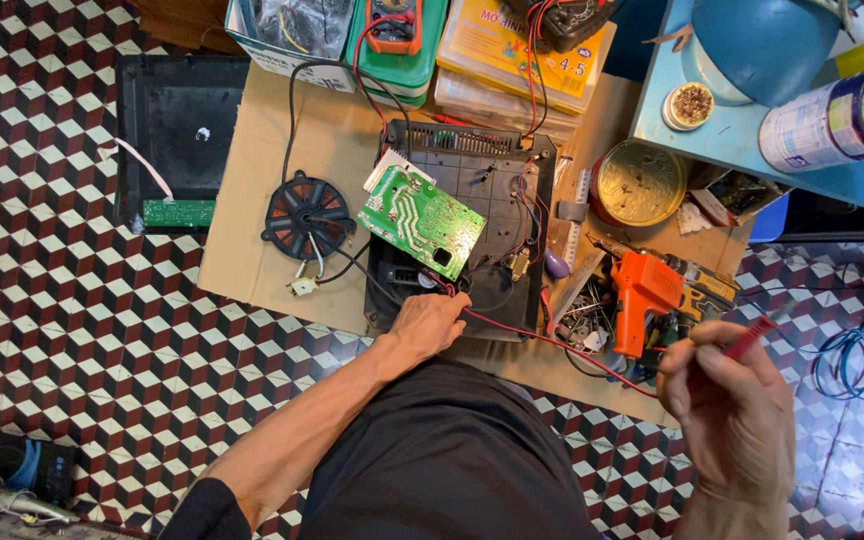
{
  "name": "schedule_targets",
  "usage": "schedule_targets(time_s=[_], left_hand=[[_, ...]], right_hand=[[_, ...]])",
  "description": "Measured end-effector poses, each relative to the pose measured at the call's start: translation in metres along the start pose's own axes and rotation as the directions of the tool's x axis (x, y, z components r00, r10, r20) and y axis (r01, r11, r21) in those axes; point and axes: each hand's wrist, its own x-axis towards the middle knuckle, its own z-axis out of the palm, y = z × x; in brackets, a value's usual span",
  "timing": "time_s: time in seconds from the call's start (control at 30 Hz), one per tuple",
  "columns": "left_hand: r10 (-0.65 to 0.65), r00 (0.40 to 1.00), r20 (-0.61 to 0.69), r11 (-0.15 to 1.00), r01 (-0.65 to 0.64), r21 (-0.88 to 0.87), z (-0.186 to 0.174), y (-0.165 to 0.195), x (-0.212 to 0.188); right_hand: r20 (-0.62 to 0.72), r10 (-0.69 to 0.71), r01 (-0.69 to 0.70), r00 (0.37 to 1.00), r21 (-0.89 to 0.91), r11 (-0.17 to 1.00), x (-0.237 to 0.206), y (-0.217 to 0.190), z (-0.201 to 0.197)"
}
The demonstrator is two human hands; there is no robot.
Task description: The person uses a heat gun to apply heat to a green circuit board, then uses pliers to remove a small component. They continue heating the board and use a multimeter to test electrical connections. The person also uses a screwdriver to adjust parts on the board.
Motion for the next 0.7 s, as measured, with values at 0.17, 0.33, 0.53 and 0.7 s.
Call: schedule_targets(time_s=[0.17, 0.33, 0.53, 0.7], left_hand=[[-0.083, 0.992, -0.093, 0.993, 0.075, -0.091, -0.04, 0.017, -0.025], [-0.082, 0.968, -0.235, 0.979, 0.035, -0.2, -0.085, 0.027, -0.052], [-0.157, 0.981, -0.114, 0.959, 0.124, -0.255, -0.119, 0.001, -0.077], [-0.183, 0.983, 0.021, 0.97, 0.184, -0.157, -0.126, -0.021, -0.092]], right_hand=[[-0.079, 0.227, -0.24, 0.971, -0.403, 0.883, 0.063, 0.076, 0.03], [-0.129, 0.617, -0.571, 0.777, -0.557, 0.603, 0.092, 0.16, 0.078], [0.261, 0.695, -0.662, 0.67, -0.213, 0.718, 0.1, 0.193, 0.125], [0.499, 0.761, -0.364, 0.415, -0.676, 0.641, 0.079, 0.183, 0.142]])
